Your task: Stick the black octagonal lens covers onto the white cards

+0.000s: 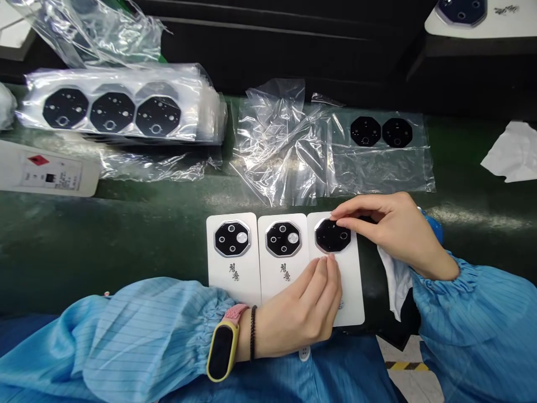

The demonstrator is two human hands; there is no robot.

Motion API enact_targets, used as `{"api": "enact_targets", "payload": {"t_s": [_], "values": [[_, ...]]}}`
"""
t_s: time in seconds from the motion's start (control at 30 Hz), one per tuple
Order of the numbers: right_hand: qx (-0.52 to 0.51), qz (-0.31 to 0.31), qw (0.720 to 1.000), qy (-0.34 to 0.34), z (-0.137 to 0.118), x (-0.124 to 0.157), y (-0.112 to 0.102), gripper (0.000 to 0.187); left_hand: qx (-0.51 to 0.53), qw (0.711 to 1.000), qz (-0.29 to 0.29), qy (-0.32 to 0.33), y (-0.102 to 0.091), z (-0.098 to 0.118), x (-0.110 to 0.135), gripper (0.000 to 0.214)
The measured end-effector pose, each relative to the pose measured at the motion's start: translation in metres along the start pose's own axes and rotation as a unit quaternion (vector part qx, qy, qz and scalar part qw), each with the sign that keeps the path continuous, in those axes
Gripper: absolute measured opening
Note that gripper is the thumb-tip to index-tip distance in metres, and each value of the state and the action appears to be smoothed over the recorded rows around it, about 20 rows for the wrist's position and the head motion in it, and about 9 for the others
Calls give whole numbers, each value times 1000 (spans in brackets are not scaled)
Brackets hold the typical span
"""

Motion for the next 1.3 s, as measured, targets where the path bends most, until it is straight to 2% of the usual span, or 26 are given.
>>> {"api": "enact_targets", "payload": {"t_s": [0.73,1.3], "values": [[29,9,1000,-1,0,2,1,9,7,1000,-5,1,1,0,1,32],[130,31,988,-70,-5,6,4,20,2,1000,-5,1,1,0,-2,32]]}}
Point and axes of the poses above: each hand's wrist, its own x-axis away from the middle knuckle, its own y-axis out of the palm, z = x × y, the point moved 4 cm from there along -x, towards the middle knuckle, and after that the axes turned 5 degrees about -z, right-handed, at the moved point
